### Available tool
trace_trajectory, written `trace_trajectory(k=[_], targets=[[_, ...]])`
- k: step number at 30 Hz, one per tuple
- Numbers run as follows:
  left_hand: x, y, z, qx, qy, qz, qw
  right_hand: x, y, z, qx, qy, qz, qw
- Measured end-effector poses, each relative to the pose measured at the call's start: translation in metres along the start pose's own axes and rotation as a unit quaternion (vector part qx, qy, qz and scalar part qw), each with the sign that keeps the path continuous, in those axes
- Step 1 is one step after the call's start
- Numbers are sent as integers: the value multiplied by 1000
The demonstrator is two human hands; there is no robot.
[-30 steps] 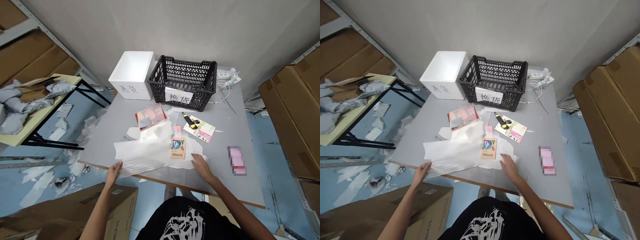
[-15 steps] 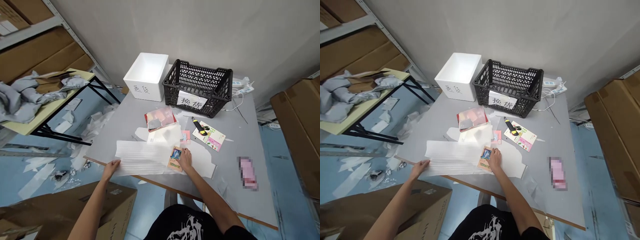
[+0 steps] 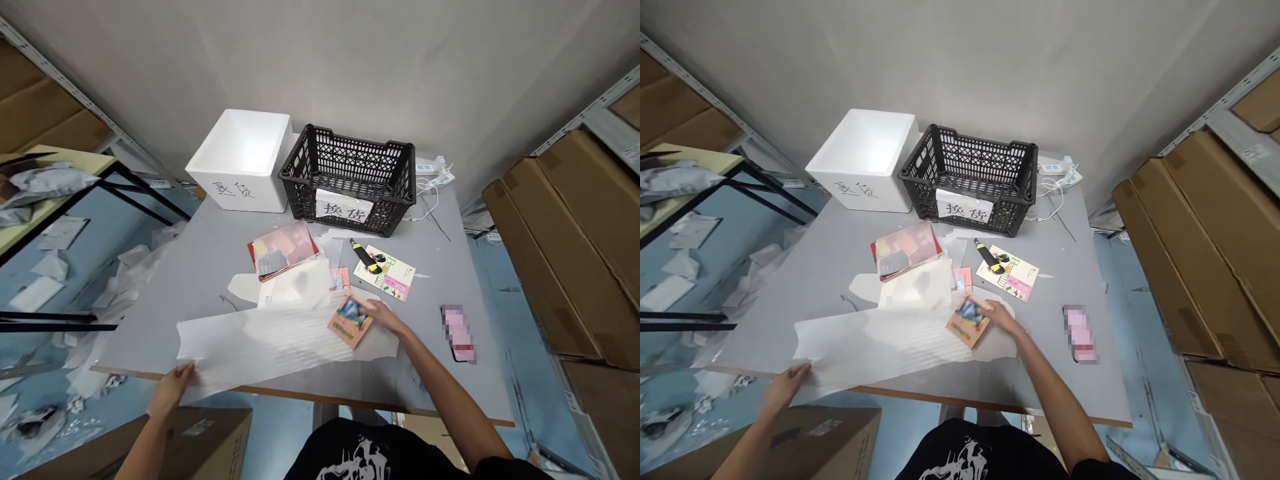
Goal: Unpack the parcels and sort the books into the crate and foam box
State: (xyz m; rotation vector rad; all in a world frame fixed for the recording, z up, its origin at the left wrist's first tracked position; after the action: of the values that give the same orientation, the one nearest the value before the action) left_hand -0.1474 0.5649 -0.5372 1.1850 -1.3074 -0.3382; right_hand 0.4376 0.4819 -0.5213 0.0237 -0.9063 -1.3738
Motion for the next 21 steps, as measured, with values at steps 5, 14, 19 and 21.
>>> trace_trajectory(k=[5,14,19,21], targets=[[24,8,-26,-69,24,-20,997,3,77,-54,-82,-81,-131,985],[84,-45,-245,-5,-195,11,981,-12,-12,-25,-69,-76,-176,979],[77,-105,-324,-30,-223,40,974,-51,-65,33,-69,7,-118,991],[72,-113,-329,-47,-233,38,971,-64,-72,46,-66,6,-106,992]])
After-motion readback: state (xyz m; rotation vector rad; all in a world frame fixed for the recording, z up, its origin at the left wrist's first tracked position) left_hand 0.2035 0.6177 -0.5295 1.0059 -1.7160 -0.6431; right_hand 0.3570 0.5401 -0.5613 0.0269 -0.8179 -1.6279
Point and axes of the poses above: each hand's wrist, its own x-axis away from the middle knuckle, its own y-axis out of the back of the hand, z = x × y, the point moved 4 cm from there along -x, towards the middle knuckle, and after that the axes turned 10 degrees about z, right-handed, at the moved point
